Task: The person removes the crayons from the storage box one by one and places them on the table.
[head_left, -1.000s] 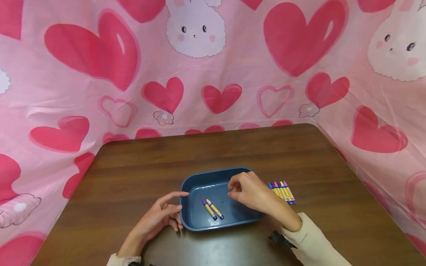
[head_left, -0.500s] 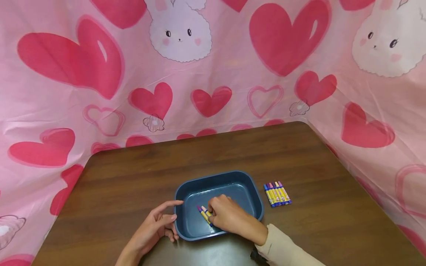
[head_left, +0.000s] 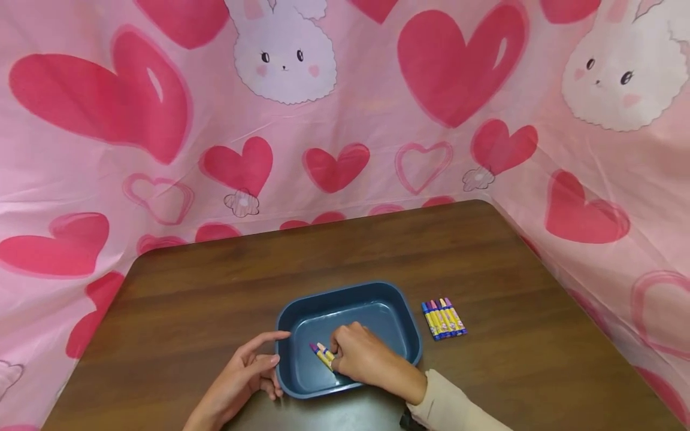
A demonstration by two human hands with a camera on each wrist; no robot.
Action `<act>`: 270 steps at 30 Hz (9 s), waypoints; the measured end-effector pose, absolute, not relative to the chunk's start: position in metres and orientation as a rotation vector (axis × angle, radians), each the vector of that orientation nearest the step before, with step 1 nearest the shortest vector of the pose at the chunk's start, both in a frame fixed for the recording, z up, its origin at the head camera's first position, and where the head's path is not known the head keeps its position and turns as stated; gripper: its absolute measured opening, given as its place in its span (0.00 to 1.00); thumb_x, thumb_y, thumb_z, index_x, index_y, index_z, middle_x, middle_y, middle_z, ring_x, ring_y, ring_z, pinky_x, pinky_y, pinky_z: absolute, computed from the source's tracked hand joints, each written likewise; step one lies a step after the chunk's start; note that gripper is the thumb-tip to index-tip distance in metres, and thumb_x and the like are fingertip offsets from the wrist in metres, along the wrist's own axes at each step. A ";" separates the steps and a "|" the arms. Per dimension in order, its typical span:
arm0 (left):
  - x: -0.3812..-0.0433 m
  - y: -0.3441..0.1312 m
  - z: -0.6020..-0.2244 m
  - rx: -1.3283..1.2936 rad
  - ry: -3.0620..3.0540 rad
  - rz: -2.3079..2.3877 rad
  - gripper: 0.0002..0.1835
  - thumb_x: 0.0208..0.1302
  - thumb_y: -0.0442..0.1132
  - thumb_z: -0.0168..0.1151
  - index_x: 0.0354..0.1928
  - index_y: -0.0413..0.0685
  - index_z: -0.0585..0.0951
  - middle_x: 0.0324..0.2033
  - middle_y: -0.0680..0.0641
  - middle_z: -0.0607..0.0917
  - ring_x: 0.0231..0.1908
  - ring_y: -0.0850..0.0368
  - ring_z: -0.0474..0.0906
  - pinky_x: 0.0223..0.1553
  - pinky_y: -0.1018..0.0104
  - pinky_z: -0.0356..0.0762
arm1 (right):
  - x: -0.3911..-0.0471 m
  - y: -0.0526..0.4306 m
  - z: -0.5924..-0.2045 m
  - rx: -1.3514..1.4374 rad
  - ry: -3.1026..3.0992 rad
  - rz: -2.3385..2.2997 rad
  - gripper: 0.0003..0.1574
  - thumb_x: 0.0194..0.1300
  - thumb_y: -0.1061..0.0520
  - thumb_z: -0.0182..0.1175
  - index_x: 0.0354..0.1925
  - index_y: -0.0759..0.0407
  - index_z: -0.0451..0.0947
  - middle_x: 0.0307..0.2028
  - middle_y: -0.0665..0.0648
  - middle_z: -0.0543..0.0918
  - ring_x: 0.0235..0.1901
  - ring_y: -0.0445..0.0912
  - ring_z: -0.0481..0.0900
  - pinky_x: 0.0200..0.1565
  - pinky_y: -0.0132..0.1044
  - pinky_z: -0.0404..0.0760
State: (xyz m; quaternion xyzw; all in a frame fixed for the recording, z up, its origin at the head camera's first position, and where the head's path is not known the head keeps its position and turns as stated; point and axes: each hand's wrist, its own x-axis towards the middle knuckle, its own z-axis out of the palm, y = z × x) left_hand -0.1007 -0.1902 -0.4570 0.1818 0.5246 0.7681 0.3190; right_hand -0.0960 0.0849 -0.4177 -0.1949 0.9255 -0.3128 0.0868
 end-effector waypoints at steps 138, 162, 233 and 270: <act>-0.103 -0.188 -0.456 0.426 1.520 2.006 0.23 0.76 0.30 0.46 0.70 0.34 0.62 0.23 0.46 0.84 0.25 0.55 0.83 0.32 0.58 0.86 | -0.089 0.316 -0.425 0.108 2.850 -1.165 0.10 0.61 0.57 0.70 0.35 0.65 0.85 0.25 0.53 0.85 0.23 0.43 0.81 0.25 0.32 0.80; -0.103 -0.188 -0.458 0.411 1.493 2.006 0.25 0.76 0.31 0.47 0.71 0.33 0.60 0.23 0.46 0.84 0.25 0.54 0.84 0.32 0.59 0.86 | -0.094 0.288 -0.390 -0.014 3.211 -0.992 0.03 0.57 0.63 0.68 0.33 0.60 0.86 0.27 0.52 0.86 0.27 0.45 0.81 0.30 0.37 0.79; -0.100 -0.188 -0.450 0.478 1.517 1.998 0.23 0.76 0.32 0.48 0.70 0.37 0.64 0.24 0.46 0.84 0.25 0.53 0.84 0.32 0.60 0.85 | -0.095 0.067 -0.406 -0.694 2.945 -0.761 0.24 0.49 0.65 0.65 0.10 0.51 0.63 0.12 0.43 0.56 0.14 0.38 0.56 0.16 0.33 0.52; -0.101 -0.192 -0.455 0.457 1.521 2.000 0.23 0.77 0.32 0.47 0.70 0.38 0.64 0.24 0.47 0.84 0.25 0.55 0.83 0.33 0.59 0.86 | -0.082 0.164 -0.359 -0.381 3.097 -1.091 0.02 0.52 0.64 0.69 0.28 0.59 0.84 0.20 0.44 0.78 0.22 0.37 0.73 0.27 0.29 0.76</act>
